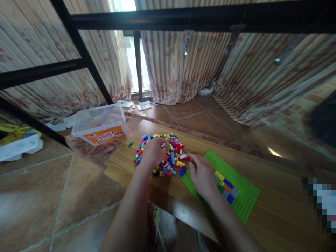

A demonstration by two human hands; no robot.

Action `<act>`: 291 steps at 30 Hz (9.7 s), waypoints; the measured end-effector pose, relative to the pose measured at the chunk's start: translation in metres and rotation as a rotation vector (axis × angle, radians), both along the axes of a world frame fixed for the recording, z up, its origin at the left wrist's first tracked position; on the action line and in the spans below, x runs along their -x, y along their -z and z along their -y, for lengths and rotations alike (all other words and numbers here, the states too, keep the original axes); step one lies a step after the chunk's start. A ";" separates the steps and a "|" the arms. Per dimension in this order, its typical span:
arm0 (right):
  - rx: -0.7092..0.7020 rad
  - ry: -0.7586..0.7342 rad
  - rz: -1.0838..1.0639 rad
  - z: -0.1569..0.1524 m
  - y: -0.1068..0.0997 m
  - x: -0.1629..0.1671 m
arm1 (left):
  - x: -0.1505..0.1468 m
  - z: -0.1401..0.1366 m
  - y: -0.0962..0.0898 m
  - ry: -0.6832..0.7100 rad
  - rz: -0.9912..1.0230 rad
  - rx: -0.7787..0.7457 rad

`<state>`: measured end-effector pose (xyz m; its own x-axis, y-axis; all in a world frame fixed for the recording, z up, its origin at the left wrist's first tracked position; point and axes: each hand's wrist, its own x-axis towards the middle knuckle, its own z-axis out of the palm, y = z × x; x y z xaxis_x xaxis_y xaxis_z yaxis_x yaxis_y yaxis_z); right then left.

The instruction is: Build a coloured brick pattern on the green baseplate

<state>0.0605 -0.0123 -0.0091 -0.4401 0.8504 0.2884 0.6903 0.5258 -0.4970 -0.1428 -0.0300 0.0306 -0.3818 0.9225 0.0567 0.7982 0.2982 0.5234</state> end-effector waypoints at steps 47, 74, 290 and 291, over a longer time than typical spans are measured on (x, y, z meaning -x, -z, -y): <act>-0.119 0.026 -0.019 0.003 0.000 -0.002 | 0.039 0.000 0.004 -0.430 0.111 -0.066; -0.120 0.031 0.035 -0.001 0.010 0.001 | 0.050 0.033 -0.005 -0.279 0.108 0.213; 0.215 -0.141 -0.200 0.012 -0.013 0.014 | -0.008 0.025 0.004 0.102 0.728 -0.172; 0.215 -0.118 -0.219 0.011 -0.014 0.014 | -0.013 0.023 0.006 0.120 0.757 -0.170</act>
<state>0.0467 -0.0234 0.0048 -0.4864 0.8490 0.2064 0.4958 0.4627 -0.7349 -0.1298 -0.0526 0.0251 -0.2713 0.9619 -0.0347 0.2280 0.0993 0.9686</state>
